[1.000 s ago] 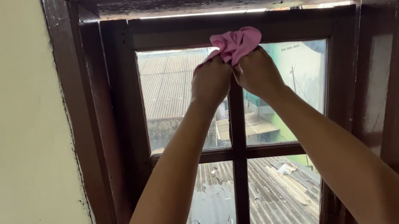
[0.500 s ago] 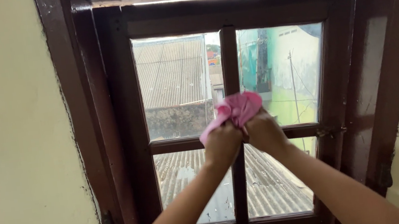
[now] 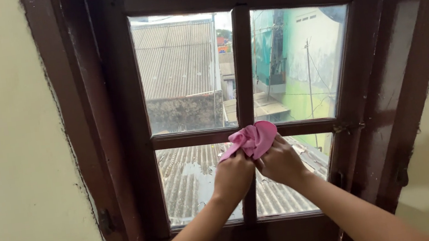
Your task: The person wipes the wooden window frame with a pink cloth, moving from the top horizontal bar down to the vertical mullion. They then wring out the cloth in a red bucket on the floor.
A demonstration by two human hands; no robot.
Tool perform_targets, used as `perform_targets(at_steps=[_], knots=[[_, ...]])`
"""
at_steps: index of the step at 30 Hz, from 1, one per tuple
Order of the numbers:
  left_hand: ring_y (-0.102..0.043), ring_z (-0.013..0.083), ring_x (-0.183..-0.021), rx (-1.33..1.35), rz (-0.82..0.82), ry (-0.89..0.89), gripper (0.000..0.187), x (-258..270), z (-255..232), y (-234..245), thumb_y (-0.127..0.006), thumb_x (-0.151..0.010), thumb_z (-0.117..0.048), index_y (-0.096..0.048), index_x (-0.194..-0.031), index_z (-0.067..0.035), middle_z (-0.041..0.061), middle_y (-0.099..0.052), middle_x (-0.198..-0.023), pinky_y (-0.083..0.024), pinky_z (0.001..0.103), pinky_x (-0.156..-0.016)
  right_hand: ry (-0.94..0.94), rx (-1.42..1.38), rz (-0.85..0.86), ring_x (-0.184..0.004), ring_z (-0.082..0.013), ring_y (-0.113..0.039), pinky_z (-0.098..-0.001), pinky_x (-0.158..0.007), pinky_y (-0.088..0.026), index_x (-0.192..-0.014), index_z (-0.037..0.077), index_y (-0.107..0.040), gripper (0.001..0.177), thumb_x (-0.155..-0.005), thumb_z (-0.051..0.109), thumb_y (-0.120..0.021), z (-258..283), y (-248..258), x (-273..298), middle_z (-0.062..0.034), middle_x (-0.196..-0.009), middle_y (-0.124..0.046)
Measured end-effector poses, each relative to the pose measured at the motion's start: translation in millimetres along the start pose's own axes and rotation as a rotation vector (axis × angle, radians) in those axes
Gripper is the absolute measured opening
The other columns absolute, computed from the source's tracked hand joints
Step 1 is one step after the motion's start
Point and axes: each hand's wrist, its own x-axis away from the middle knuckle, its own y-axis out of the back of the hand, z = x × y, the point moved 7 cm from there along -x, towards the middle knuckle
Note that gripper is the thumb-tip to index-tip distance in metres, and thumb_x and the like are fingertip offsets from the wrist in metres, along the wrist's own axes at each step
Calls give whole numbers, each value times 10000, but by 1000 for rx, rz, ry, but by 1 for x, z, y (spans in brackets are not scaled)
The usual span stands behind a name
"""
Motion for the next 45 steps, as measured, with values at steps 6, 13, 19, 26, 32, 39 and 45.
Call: perform_targets(at_steps=[6, 13, 19, 26, 32, 39, 45], knots=[[-740, 279, -659, 30, -272, -10, 225, -56, 44, 43, -649, -767, -121, -771, -953, -87, 144, -700, -1039, -583, 375, -506, 141, 16, -229, -842, -387, -732, -489, -971, -571, -828, -8, -760, 206, -828, 196, -730, -37, 36, -72, -203, -774, -726], [-731, 269, -619, -18, -507, 107, 226, -183, 107, 93, -625, -817, -74, -750, -1005, -73, 119, -676, -1008, -588, 404, -519, 128, 263, -98, -992, -316, -715, -481, -1034, -516, -1106, 41, -713, 268, -973, 272, -692, -127, 43, -190, -154, -959, -726], [-757, 329, -722, 69, -374, 257, 277, -269, 151, 112, -622, -834, -37, -719, -1094, -26, 135, -680, -1078, -625, 469, -625, 128, 285, -150, -954, -322, -712, -487, -1028, -518, -1051, 43, -721, 242, -942, 258, -693, -173, 26, -244, -155, -912, -720], [-742, 296, -638, -24, -395, 255, 144, -281, 160, 84, -646, -784, -59, -740, -891, -82, 79, -661, -865, -605, 444, -548, 122, 287, -156, -907, -330, -710, -495, -1021, -520, -985, 46, -730, 213, -906, 241, -694, -165, -8, -245, -156, -855, -713], [-748, 338, -671, 6, -275, 168, 145, -258, 147, 69, -635, -822, -13, -763, -873, -57, 113, -676, -858, -604, 496, -557, 126, 231, -123, -860, -337, -707, -502, -1015, -523, -919, 49, -739, 187, -869, 224, -695, -164, -32, -214, -158, -797, -707], [-741, 344, -694, -32, -129, 76, 150, -183, 110, 44, -635, -820, -16, -770, -878, -45, 126, -685, -886, -587, 505, -510, 78, 174, -79, -802, -347, -704, -511, -1006, -525, -836, 52, -750, 160, -823, 202, -696, -136, -56, -138, -159, -726, -698], [-715, 257, -563, -119, -142, 18, 147, -118, 66, 16, -636, -773, -52, -769, -775, -116, 65, -681, -795, -540, 419, -397, 47, 127, -50, -756, -354, -701, -518, -1000, -528, -770, 55, -760, 145, -787, 185, -698, -104, -69, -68, -161, -669, -691]])
